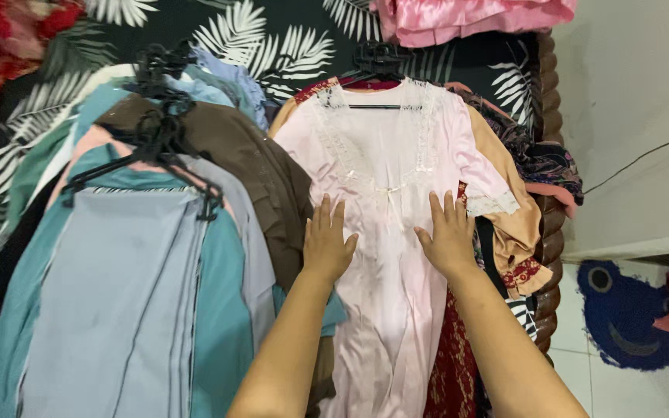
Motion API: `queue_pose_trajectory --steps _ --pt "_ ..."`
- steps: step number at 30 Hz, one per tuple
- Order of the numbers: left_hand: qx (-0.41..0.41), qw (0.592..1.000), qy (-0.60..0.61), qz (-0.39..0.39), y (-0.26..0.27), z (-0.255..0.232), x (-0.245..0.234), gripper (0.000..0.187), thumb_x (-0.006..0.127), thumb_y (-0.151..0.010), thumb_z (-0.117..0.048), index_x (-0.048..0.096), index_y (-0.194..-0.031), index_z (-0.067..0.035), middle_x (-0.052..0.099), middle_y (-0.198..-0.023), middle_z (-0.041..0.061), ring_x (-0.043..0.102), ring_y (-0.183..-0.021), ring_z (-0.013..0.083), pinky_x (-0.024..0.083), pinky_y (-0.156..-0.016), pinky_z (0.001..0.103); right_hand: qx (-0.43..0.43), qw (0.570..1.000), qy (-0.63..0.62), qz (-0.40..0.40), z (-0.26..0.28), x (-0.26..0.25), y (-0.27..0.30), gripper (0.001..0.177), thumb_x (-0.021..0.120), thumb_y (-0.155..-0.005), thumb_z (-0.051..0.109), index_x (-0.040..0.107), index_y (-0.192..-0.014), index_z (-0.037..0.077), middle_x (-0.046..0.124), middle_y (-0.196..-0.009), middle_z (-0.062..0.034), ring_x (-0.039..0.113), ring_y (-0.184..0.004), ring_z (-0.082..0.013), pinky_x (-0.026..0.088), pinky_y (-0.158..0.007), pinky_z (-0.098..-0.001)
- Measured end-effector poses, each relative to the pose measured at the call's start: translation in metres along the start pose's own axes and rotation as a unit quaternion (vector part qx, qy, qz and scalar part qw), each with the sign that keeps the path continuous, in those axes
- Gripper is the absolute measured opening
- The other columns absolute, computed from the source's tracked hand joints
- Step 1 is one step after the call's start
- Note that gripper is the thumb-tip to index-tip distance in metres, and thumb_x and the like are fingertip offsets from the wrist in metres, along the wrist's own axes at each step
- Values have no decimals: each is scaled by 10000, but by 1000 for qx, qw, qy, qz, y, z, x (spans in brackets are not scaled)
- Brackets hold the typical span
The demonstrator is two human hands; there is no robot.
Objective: The person takes a pink garment and a red garment from a bed, places them on hangers, and hangs them in a closet with other clothing items.
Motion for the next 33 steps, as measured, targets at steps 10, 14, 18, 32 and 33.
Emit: queue_pose_trajectory --steps 10,14,18,32,33 --pt "-223 969 18 104 -41 79 48 817 735 -876 -320 297 -1542 -145 195 -1657 119 219 -1533 367 304 -1151 558 59 993 31 101 -54 117 -7 754 613 -933 441 301 -1584 224 177 -1673 -170 147 -1532 -397 117 -1189 -619" --pt "-304 949 88 0 -36 116 42 727 748 -870 -291 385 -1469 -96 384 -1529 142 470 -1313 406 403 -1065 523 52 997 31 53 -54 115 -4 709 579 -948 461 348 -1581 241 211 -1676 -159 172 -1536 -391 130 -1203 -616" --pt "-246 957 96 -123 -33 127 31 309 753 -887 -259 683 -1145 -105 624 -1235 136 597 -1145 375 485 -963 472 51 998 -4 38 -52 108 -4 694 627 -926 418 409 -1556 228 255 -1660 -162 188 -1530 -390 142 -1208 -621" --pt "-280 860 425 -26 -13 78 83 347 811 -792 -205 704 -1083 -49 704 -850 77 629 -741 185 519 -706 375 297 880 -370 6 -130 131 40 440 768 -815 119 603 -1205 -3 715 -984 -144 683 -773 -230 558 -707 -375" --pt "-272 834 478 44 -13 57 92 305 788 -829 -196 759 -1084 -31 684 -862 86 565 -730 181 473 -690 389 279 893 -343 82 -131 143 43 342 747 -883 162 687 -1171 -12 750 -912 -126 685 -705 -198 548 -685 -357"
Point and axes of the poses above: each hand's wrist, its own y-axis away from the middle knuckle, its own x-axis out of the palm, z = x × y, the point moved 10 cm from there along -y, towards the middle knuckle
